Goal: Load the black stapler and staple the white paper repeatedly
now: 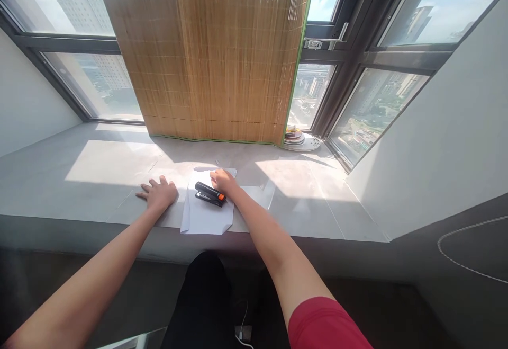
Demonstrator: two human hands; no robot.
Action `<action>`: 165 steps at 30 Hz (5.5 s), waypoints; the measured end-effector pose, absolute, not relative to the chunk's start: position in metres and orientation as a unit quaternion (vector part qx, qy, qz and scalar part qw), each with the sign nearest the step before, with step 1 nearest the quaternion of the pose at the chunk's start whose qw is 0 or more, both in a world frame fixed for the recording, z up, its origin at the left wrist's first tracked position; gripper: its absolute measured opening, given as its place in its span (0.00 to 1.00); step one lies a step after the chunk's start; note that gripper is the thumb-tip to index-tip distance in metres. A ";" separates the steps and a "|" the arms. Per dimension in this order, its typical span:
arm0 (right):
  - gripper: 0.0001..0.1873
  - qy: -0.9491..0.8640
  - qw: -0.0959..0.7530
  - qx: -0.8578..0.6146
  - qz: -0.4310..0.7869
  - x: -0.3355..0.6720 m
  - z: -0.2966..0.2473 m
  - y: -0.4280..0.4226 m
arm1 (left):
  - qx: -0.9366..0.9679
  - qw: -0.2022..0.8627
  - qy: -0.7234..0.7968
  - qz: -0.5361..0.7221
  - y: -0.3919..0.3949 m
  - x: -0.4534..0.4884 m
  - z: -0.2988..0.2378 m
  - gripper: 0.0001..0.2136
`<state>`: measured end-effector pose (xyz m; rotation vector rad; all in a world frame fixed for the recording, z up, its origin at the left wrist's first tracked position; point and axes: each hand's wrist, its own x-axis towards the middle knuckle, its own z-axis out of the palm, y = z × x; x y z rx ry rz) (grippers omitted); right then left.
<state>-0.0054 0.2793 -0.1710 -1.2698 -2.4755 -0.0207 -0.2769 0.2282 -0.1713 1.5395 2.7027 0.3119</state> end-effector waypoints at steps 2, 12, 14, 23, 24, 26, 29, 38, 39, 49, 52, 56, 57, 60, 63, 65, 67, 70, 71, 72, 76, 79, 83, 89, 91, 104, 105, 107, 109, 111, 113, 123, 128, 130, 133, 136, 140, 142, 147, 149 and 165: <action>0.12 -0.883 0.155 -0.443 -0.006 0.007 -0.173 0.274 | 0.491 0.005 0.865 0.105 0.228 -0.277 -0.171 0.33; 0.16 -0.862 0.126 -0.491 0.015 0.149 -0.169 0.256 | 0.488 0.004 0.864 0.121 0.217 -0.264 -0.155 0.33; 0.17 -0.851 0.139 -0.506 0.025 0.172 -0.169 0.256 | 0.487 -0.002 0.864 0.124 0.217 -0.263 -0.156 0.33; 0.22 -0.749 0.324 -0.557 0.155 0.192 -0.155 0.206 | 0.485 0.008 0.863 0.140 0.215 -0.260 -0.152 0.31; 0.22 -0.752 0.335 -0.539 0.179 0.192 -0.156 0.193 | 0.484 0.009 0.863 0.143 0.215 -0.260 -0.151 0.31; 0.23 -0.766 0.326 -0.516 0.203 0.192 -0.158 0.171 | 0.480 0.010 0.865 0.148 0.212 -0.260 -0.147 0.30; 0.31 -0.759 0.325 -0.530 0.196 0.186 -0.162 0.152 | 0.510 -0.018 0.839 0.190 0.202 -0.251 -0.141 0.27; 0.21 -0.757 0.343 -0.522 0.191 0.166 -0.161 0.169 | 0.768 0.020 0.591 0.248 0.184 -0.117 -0.156 0.21; 0.20 -0.751 0.355 -0.524 0.189 0.171 -0.159 0.168 | 0.777 0.026 0.588 0.222 0.184 -0.108 -0.158 0.22; 0.23 -0.699 0.381 -0.601 0.071 0.306 -0.157 0.130 | 0.825 0.062 0.537 0.165 0.187 -0.107 -0.164 0.25; 0.26 -0.700 0.328 -0.632 0.049 0.308 -0.161 0.124 | 0.831 0.048 0.529 0.164 0.188 -0.104 -0.165 0.25; 0.27 -0.706 0.309 -0.635 0.048 0.286 -0.161 0.134 | 0.832 0.035 0.528 0.165 0.187 -0.104 -0.167 0.22; 0.27 -0.712 0.307 -0.630 0.049 0.280 -0.161 0.139 | 0.833 0.033 0.527 0.164 0.187 -0.104 -0.168 0.21; 0.27 -0.728 0.301 -0.613 0.057 0.268 -0.157 0.156 | 0.836 0.032 0.521 0.167 0.185 -0.105 -0.169 0.19; 0.27 -0.736 0.301 -0.602 0.066 0.261 -0.154 0.172 | 0.838 0.036 0.515 0.176 0.182 -0.107 -0.168 0.18; 0.28 -0.739 0.299 -0.600 0.065 0.259 -0.155 0.181 | 0.840 0.034 0.508 0.187 0.181 -0.109 -0.166 0.18; 0.27 -0.741 0.293 -0.602 0.051 0.258 -0.158 0.187 | 0.838 0.028 0.503 0.207 0.181 -0.108 -0.162 0.18; 0.27 -0.754 0.280 -0.595 0.015 0.257 -0.165 0.191 | 0.844 0.044 0.483 0.229 0.189 -0.093 -0.154 0.14; 0.27 -0.760 0.276 -0.589 0.006 0.258 -0.167 0.191 | 0.854 0.059 0.465 0.227 0.195 -0.083 -0.151 0.14; 0.28 -0.766 0.274 -0.582 -0.001 0.258 -0.168 0.191 | 0.870 0.074 0.436 0.219 0.202 -0.072 -0.148 0.14; 0.28 -0.772 0.277 -0.572 -0.008 0.259 -0.171 0.193 | 0.924 0.096 0.332 0.163 0.239 -0.031 -0.138 0.18; 0.27 -0.769 0.293 -0.567 -0.016 0.261 -0.172 0.195 | 0.961 0.123 0.242 0.044 0.261 -0.019 -0.135 0.26; 0.27 -0.775 0.334 -0.535 -0.045 0.263 -0.175 0.198 | 0.969 0.128 0.208 0.026 0.270 -0.018 -0.142 0.28; 0.30 -0.781 0.323 -0.531 -0.063 0.265 -0.174 0.196 | 0.967 0.137 0.205 0.059 0.266 -0.008 -0.154 0.32; 0.29 -0.781 0.315 -0.536 -0.068 0.264 -0.173 0.195 | 0.965 0.144 0.209 0.060 0.263 -0.005 -0.155 0.31; 0.36 -0.787 0.335 -0.511 -0.090 0.265 -0.171 0.194 | 0.955 0.137 0.254 0.070 0.240 0.007 -0.155 0.30; 0.35 -0.788 0.337 -0.508 -0.086 0.264 -0.170 0.194 | 0.956 0.137 0.252 0.067 0.240 0.006 -0.154 0.31; 0.32 -0.793 0.343 -0.499 -0.073 0.264 -0.168 0.193 | 0.957 0.139 0.245 0.064 0.240 0.006 -0.154 0.31; 0.30 -0.796 0.350 -0.491 -0.059 0.263 -0.167 0.193 | 0.959 0.145 0.237 0.064 0.241 0.006 -0.153 0.30; 0.30 -0.796 0.350 -0.491 -0.054 0.263 -0.166 0.193 | 0.958 0.154 0.231 0.066 0.241 0.006 -0.152 0.29; 0.30 -0.794 0.349 -0.495 -0.057 0.263 -0.167 0.193 | 0.957 0.164 0.230 0.069 0.242 0.006 -0.151 0.28; 0.28 -0.784 0.353 -0.507 -0.062 0.266 -0.171 0.195 | 0.952 0.188 0.234 0.063 0.245 0.005 -0.151 0.29; 0.28 -0.788 0.333 -0.515 -0.061 0.265 -0.169 0.193 | 0.953 0.186 0.233 0.061 0.245 0.006 -0.150 0.29; 0.29 -0.788 0.318 -0.525 -0.055 0.265 -0.168 0.192 | 0.953 0.183 0.233 0.064 0.245 0.006 -0.152 0.29; 0.30 -0.788 0.308 -0.530 -0.049 0.265 -0.167 0.191 | 0.953 0.180 0.231 0.074 0.246 0.006 -0.155 0.29; 0.29 -0.788 0.308 -0.531 -0.047 0.264 -0.167 0.191 | 0.953 0.179 0.230 0.079 0.247 0.006 -0.156 0.29; 0.28 -0.784 0.301 -0.540 -0.047 0.262 -0.167 0.192 | 0.954 0.179 0.230 0.075 0.246 0.005 -0.155 0.30; 0.26 -0.784 0.295 -0.544 -0.053 0.261 -0.168 0.192 | 0.954 0.179 0.229 0.072 0.246 0.005 -0.153 0.30; 0.26 -0.789 0.291 -0.537 -0.072 0.261 -0.170 0.193 | 0.955 0.177 0.228 0.065 0.246 0.005 -0.152 0.30; 0.27 -0.789 0.291 -0.536 -0.077 0.262 -0.170 0.193 | 0.955 0.176 0.230 0.065 0.246 0.005 -0.152 0.29; 0.31 -0.777 0.276 -0.560 -0.081 0.257 -0.170 0.193 | 0.954 0.175 0.230 0.080 0.245 0.006 -0.156 0.29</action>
